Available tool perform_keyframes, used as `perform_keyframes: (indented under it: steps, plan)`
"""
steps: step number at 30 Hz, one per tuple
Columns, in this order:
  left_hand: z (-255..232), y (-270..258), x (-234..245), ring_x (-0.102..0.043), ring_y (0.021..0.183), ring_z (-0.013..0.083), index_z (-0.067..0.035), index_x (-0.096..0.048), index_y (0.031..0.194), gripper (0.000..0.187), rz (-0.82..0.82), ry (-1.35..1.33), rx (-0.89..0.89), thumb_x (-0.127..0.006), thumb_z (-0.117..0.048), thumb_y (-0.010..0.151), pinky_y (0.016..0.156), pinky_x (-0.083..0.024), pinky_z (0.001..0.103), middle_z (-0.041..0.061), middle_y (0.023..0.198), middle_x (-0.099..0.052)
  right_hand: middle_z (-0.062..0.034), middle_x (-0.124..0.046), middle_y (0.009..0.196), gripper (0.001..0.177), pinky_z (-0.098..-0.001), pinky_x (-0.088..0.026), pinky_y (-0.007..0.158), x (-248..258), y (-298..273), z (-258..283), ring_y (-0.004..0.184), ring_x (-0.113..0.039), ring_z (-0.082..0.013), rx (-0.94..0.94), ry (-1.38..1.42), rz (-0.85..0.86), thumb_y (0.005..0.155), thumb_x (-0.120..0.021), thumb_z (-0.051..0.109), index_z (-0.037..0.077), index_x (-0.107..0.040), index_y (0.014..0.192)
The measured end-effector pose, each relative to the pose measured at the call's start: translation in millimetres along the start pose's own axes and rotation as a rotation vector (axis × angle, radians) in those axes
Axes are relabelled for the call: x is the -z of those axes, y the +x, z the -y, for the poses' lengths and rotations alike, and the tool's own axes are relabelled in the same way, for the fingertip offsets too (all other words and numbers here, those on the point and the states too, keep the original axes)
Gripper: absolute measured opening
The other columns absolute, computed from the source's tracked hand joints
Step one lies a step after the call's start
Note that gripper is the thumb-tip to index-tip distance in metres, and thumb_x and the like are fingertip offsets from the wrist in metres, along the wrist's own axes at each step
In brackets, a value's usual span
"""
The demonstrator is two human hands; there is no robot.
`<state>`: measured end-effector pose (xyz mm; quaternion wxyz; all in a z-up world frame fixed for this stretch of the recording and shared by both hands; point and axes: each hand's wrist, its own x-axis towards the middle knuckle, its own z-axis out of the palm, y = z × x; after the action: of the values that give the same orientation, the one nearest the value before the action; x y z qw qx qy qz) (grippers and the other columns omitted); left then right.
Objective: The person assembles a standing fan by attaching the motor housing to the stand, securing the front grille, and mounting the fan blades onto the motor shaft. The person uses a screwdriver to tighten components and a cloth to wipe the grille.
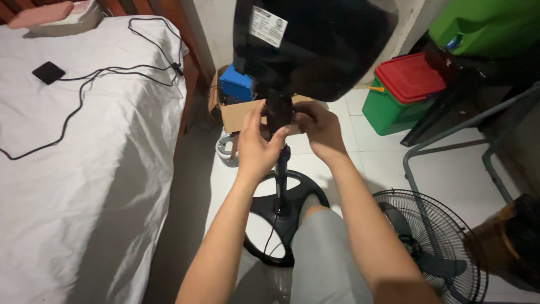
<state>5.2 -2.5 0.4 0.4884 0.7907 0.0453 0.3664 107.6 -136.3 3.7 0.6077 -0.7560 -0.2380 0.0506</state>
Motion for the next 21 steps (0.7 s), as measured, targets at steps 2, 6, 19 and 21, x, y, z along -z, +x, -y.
perform_keyframes:
  steps: [2, 6, 19, 21]
  plan:
    - [1, 0, 2, -0.069, 0.111, 0.0288, -0.002, -0.052, 0.143, 0.068, -0.003, 0.037, -0.016, -0.084, -0.02, 0.085, 0.094, -0.056, 0.037, 0.015, 0.125, -0.063, -0.01, -0.076, 0.104, 0.022, -0.0291, -0.058, 0.085, 3, -1, 0, 0.093, -0.072, -0.0164, 0.046, -0.002, 0.028, 0.098, -0.061, 0.003, 0.001, -0.068, 0.119]
    - [4, 0, 1, -0.069, 0.113, 0.0298, -0.002, -0.053, 0.141, 0.068, -0.019, 0.08, -0.096, -0.085, -0.02, 0.084, 0.094, -0.056, 0.038, 0.016, 0.126, -0.063, -0.0102, -0.076, 0.109, 0.032, -0.0309, -0.057, 0.088, 13, -7, 1, 0.102, -0.073, -0.0172, 0.236, -0.079, 0.081, 0.094, -0.068, 0.005, 0.003, -0.064, 0.126]
    - [-2, 26, 14, -0.072, 0.08, 0.0259, 0.0, -0.045, 0.143, 0.084, 0.178, 0.161, 0.116, -0.087, -0.026, 0.075, 0.073, -0.057, 0.036, 0.017, 0.121, -0.067, -0.0099, -0.068, 0.093, 0.033, -0.0348, -0.048, 0.073, 6, 10, -8, 0.085, -0.064, -0.0241, 0.113, -0.212, 0.157, 0.111, -0.045, 0.03, 0.005, -0.066, 0.116]
    - [6, 22, 15, -0.071, 0.087, 0.0292, 0.001, -0.046, 0.144, 0.085, 0.117, 0.224, -0.063, -0.089, -0.027, 0.078, 0.077, -0.057, 0.037, 0.02, 0.123, -0.066, -0.0085, -0.059, 0.083, 0.041, -0.0336, -0.044, 0.062, 9, 22, 1, 0.072, -0.053, -0.0197, -0.198, -0.109, 0.308, 0.112, -0.042, 0.034, 0.002, -0.068, 0.109]
